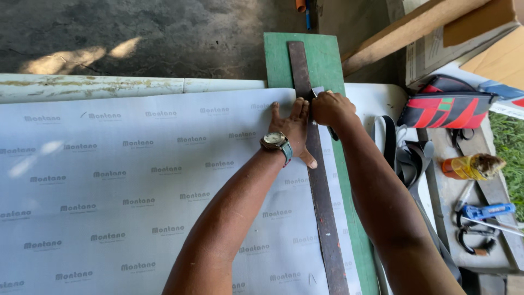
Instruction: The person measures and cuts a long black strap into multiple pieces using a metal ruler and a utility knife on a white work surface. The cut pieces are set aside as the process continues.
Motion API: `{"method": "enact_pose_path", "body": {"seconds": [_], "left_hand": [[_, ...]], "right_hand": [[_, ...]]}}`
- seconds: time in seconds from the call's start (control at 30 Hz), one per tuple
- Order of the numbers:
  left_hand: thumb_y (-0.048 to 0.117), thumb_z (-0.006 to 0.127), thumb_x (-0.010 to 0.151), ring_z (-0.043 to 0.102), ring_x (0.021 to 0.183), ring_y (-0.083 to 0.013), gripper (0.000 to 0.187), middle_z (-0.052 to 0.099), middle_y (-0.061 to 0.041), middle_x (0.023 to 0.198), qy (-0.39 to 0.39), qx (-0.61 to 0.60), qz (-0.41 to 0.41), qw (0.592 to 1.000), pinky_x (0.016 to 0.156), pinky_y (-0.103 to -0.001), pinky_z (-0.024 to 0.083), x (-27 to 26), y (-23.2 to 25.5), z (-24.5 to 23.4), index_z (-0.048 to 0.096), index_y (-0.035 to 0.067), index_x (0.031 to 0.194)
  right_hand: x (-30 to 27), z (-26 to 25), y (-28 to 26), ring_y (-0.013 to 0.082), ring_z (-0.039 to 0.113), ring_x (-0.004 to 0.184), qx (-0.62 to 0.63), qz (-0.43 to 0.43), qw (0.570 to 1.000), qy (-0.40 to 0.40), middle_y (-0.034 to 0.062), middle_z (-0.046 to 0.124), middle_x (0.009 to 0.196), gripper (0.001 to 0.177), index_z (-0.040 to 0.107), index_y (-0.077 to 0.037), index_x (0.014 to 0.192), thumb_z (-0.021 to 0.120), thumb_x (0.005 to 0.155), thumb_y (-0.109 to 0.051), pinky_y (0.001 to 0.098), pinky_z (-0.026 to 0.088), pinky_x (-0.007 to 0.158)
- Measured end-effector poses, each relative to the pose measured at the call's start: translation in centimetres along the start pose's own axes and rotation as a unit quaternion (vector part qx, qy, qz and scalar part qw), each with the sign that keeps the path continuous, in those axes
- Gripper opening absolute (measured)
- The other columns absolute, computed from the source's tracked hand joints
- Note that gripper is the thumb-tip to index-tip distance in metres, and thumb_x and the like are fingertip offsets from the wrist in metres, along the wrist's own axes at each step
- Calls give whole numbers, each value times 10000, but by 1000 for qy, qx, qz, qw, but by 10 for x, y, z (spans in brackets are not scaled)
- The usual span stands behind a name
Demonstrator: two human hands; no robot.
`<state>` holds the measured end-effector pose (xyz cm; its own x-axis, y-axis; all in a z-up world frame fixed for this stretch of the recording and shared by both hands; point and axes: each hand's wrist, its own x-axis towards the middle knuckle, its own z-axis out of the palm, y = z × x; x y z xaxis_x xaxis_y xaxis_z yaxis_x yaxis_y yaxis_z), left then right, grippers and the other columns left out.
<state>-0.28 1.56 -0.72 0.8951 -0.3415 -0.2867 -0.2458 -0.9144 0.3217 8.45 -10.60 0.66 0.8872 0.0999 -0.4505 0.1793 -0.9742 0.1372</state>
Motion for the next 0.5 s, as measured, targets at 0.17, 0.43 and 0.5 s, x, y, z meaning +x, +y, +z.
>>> {"method": "enact_pose_path", "body": {"seconds": [0.17, 0.43, 0.5], "left_hand": [[769, 923, 357, 168, 1550, -215, 1716, 84, -109, 1698, -21, -11, -19, 1000, 1239, -620, 81, 2, 3, 2, 17, 36, 1616], [795, 921, 355, 146, 1578, -242, 1738, 80, -115, 1693, -34, 31, -32, 998, 1221, -630, 120, 2, 11, -5, 1, 30, 1615], [782, 922, 342, 174, 1564, -228, 1745, 67, -103, 1706, -27, 23, -41, 999, 1232, -639, 101, 0, 11, -6, -8, 52, 1625]], "right_hand": [[-23, 30, 15, 364, 674, 1159, 32, 16, 999, -33, 141, 713, 1243, 292, 721, -131, 1218, 593, 958, -160, 485, 569, 926], [-192, 98, 28, 362, 713, 1034, 77, 97, 989, -75, 157, 718, 1093, 453, 622, -152, 1202, 356, 1055, -487, 515, 561, 885], [-206, 102, 29, 353, 741, 1003, 81, 99, 988, -90, 154, 739, 1063, 466, 618, -138, 1203, 322, 1077, -475, 498, 591, 851]]}}
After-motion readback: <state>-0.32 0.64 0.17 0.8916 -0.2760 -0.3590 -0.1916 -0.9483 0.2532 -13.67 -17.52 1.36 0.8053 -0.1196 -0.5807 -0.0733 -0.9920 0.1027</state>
